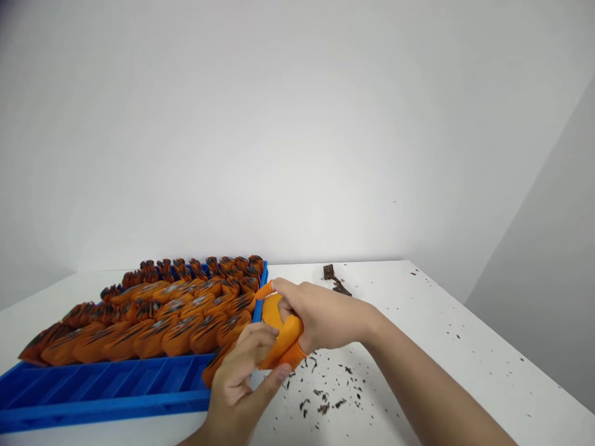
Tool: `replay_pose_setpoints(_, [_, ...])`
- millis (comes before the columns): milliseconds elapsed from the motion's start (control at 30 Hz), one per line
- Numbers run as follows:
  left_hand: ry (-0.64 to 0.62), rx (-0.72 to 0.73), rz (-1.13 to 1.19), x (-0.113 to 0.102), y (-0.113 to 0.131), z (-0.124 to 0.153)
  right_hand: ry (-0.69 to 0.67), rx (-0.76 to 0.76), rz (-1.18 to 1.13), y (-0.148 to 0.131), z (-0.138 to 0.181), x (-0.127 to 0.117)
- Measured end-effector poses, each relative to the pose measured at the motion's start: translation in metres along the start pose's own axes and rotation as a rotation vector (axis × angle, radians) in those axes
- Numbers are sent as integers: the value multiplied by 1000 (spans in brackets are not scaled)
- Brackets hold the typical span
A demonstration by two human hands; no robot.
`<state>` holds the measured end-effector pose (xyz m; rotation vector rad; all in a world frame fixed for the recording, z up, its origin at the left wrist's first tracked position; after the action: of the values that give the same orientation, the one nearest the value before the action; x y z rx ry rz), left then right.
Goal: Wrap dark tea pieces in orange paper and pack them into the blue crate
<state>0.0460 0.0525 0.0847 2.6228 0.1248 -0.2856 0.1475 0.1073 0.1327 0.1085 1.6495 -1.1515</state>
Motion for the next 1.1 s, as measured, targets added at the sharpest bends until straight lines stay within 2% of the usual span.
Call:
replay_pose_setpoints(133, [9,-10,-11,-1,-2,-2,-10,8,99,6,5,-7])
replay_pose_setpoints(300, [-15,97,-64,0,8,-3,-28,14,206,14,8,-1])
replay_pose_setpoints(400, [-46,179,-39,2,15,-3,-6,-59,281,8,4,5])
replay_pose_setpoints(533, [-76,264,-162,4,21,-3,-29,-107,298,8,-8,18])
replay_pose_setpoints(667, [-114,265,-224,7,17,-3,-56,-108,313,17,-18,28])
replay_pose_setpoints(767, [-102,256,-204,3,12,-3,-93,-98,222,27,-18,21])
replay_pose_setpoints(867, [-86,252,-210,-1,7,-3,-77,18,33,57,-13,-9])
replay_pose_setpoints(933, [-83,247,-186,-1,5,-2,-11,174,-17,95,-7,-36])
replay_pose_setpoints(1033, [-93,238,-108,2,3,1,272,445,137,161,9,-88])
replay_pose_setpoints(1100, [-90,211,-45,5,0,4,367,634,299,202,21,-105])
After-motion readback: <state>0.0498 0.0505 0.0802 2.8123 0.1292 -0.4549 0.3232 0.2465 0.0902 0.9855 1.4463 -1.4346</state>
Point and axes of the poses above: each hand's wrist, its own z-axis away from the middle knuckle, its own x-axis out of the palm, y = z × x, the point moved 10 cm from there along -z, towards the middle knuckle, and after that the axes turned 9 degrees about x, right-handed, at the moved point
